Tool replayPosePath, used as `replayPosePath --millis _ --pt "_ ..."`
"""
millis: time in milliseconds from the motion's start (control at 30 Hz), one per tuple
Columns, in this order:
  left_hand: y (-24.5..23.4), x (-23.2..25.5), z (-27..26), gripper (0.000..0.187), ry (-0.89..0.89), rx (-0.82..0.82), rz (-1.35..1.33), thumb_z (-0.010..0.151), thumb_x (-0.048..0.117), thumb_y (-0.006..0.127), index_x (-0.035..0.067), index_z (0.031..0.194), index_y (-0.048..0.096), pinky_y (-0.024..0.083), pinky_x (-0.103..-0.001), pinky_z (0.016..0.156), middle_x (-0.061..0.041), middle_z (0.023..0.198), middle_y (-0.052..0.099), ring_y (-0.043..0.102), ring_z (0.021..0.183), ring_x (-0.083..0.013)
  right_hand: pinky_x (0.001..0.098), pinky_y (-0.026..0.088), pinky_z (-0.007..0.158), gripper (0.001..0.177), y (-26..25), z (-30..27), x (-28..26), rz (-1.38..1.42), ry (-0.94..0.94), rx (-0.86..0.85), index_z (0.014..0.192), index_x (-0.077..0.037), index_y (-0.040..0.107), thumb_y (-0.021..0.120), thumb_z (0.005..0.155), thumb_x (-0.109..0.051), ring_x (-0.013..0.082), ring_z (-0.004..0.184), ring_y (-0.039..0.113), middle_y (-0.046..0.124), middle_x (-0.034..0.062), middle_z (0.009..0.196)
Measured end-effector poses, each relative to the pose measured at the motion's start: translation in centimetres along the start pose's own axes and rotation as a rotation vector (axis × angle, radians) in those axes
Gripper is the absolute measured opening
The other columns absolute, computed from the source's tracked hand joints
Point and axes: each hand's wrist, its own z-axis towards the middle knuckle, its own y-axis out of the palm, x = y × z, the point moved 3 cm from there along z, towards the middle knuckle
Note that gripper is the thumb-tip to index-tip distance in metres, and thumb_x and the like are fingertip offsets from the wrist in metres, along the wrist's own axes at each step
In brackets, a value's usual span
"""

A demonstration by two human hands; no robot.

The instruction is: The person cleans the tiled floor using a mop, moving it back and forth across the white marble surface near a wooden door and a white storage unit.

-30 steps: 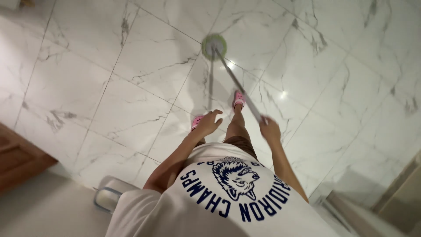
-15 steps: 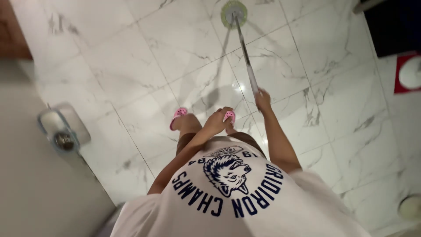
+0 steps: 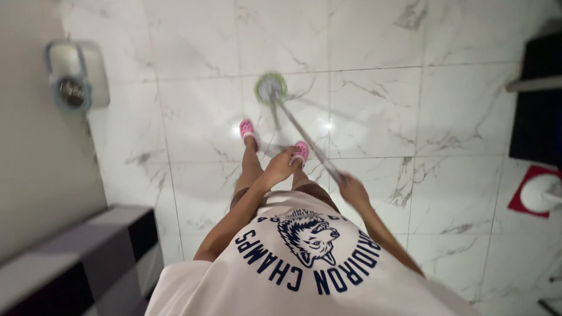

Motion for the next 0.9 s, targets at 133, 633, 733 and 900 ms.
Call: replayPosePath --millis 133,633,733,900 --pt "-0.9 -1.1 -6.0 0.044 -0.074 0.155 -0.075 0.095 0.027 0.063 0.007 0.133 0.059 0.052 -0.046 0.092 -0.026 0.115 0.069 0.067 0.106 -0.0411 0.0508 0.053 0.09 0.038 3.1 16.3 -10.6 -0.03 -0.154 -0.132 0.127 -0.011 0.067 0.047 0.104 -0.033 0.0423 0.1 0.069 0.072 0.0245 0.108" --pt "-3.7 -9.0 -23.4 0.044 -0.141 0.325 -0.146 0.096 0.032 0.062 0.015 0.136 0.058 0.052 -0.048 0.09 -0.022 0.116 0.067 0.066 0.105 -0.0405 0.0299 0.05 0.051 0.041 14.1 8.4 -20.4 0.48 -0.348 -0.036 0.126 -0.001 0.07 0.059 0.089 -0.014 0.0122 0.056 0.059 0.066 0.0062 0.075" --pt "-3.5 -12.8 -26.5 0.044 -0.116 0.313 -0.167 0.097 0.034 0.061 0.015 0.136 0.057 0.052 -0.048 0.092 -0.022 0.118 0.067 0.065 0.107 -0.0405 0.032 0.054 0.074 0.034 13.3 -3.2 -13.1 0.223 -0.626 0.074 0.127 0.002 0.071 0.065 0.099 -0.016 0.0155 0.086 0.068 0.074 0.014 0.099" --pt "-1.1 -19.3 -31.5 0.044 -0.138 0.318 -0.194 0.097 0.035 0.061 0.014 0.136 0.057 0.051 -0.047 0.093 -0.021 0.12 0.067 0.066 0.108 -0.0394 0.0335 0.041 0.048 0.044 9.1 -19.7 -4.4 0.09 0.126 -0.184 0.128 -0.01 0.073 0.06 0.086 -0.012 0.0165 0.049 0.049 0.061 0.0089 0.063"
